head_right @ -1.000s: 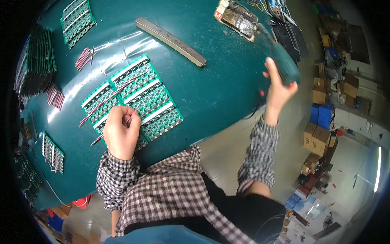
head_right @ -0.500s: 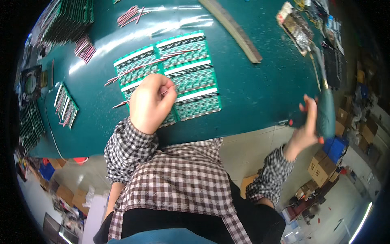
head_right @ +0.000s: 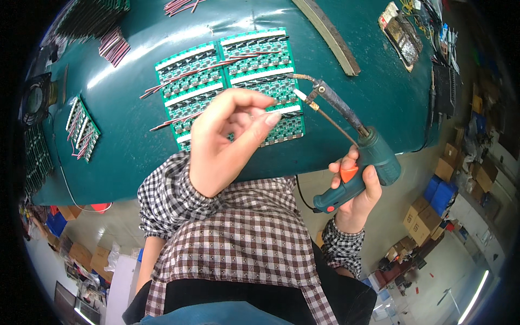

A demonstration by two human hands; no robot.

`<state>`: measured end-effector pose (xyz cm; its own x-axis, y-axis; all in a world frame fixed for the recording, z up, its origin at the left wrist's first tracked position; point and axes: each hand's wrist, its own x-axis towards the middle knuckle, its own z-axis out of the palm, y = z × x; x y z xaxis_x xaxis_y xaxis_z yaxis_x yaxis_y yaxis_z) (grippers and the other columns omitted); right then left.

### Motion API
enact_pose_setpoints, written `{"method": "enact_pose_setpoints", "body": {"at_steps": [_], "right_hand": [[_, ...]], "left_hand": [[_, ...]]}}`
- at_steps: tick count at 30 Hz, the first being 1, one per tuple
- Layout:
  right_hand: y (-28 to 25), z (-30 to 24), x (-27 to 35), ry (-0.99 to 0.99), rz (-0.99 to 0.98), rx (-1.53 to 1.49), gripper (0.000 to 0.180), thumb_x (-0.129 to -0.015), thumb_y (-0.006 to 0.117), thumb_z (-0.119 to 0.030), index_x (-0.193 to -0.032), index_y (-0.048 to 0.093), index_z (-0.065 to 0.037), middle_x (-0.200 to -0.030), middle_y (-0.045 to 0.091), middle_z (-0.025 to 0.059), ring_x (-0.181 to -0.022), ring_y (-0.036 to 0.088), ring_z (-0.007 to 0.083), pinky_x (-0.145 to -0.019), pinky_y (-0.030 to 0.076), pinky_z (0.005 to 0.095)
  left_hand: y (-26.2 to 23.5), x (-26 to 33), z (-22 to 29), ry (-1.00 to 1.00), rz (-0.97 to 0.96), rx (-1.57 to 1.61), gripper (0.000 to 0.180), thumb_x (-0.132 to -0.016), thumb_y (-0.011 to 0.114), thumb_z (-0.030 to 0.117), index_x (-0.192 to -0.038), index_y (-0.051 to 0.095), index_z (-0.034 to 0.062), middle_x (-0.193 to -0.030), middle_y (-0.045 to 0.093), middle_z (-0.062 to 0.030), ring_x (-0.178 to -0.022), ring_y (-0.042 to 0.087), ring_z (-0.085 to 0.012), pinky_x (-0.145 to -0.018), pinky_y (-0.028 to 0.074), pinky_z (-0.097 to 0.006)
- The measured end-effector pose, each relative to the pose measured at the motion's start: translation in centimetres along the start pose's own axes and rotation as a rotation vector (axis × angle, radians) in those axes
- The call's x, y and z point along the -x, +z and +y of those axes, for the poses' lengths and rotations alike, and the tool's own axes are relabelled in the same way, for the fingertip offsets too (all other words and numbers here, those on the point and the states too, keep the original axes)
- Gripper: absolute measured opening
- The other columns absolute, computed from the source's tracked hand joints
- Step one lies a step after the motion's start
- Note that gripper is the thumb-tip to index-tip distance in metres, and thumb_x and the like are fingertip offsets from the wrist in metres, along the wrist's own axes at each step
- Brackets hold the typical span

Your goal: The person places wires onto circuit boards and solders them in place using a soldering iron.

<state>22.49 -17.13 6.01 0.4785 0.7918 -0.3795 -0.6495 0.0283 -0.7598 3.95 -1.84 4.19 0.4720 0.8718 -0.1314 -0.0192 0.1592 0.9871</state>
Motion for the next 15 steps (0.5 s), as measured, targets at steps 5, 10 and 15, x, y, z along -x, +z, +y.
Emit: {"method": "enact_pose_setpoints", "body": {"at_steps": [5,10,15], "right_hand": [[0.4,0.9,0.4,0.051,-0.009,-0.042,0.044,-0.086,0.062,-0.027,-0.107,0.048,0.009,-0.084,0.061,0.0149,-0.082,0.066,0.0306,-0.052,0.059,0.0288],[0.4,1.5,0.5,0.071,-0.015,-0.06,0.042,-0.086,0.061,-0.026,-0.106,0.049,0.009,-0.084,0.061,0.0152,-0.082,0.066,0.0308,-0.052,0.059,0.0299],[0.3,1.5,0.5,0.079,0.016,-0.048,0.041,-0.087,0.06,-0.026,-0.107,0.049,0.008,-0.084,0.06,0.0144,-0.082,0.066,0.0299,-0.051,0.059,0.0291]], "left_hand": [[1.0,-0.4,-0.1,-0.259,-0.016,0.566,0.022,-0.089,0.062,0.019,-0.102,0.061,0.0011,-0.082,0.064,-0.0029,-0.062,0.053,-0.0034,-0.052,0.04,-0.015],[0.6,-0.8,-0.4,-0.348,-0.05,0.605,0.021,-0.09,0.06,0.02,-0.097,0.061,0.0007,-0.081,0.064,-0.0035,-0.059,0.052,-0.0037,-0.049,0.038,-0.016],[0.3,-1.5,-0.9,-0.435,-0.103,0.672,0.02,-0.09,0.059,0.019,-0.096,0.06,-0.0001,-0.082,0.063,-0.0036,-0.059,0.053,-0.0037,-0.048,0.038,-0.017]]}}
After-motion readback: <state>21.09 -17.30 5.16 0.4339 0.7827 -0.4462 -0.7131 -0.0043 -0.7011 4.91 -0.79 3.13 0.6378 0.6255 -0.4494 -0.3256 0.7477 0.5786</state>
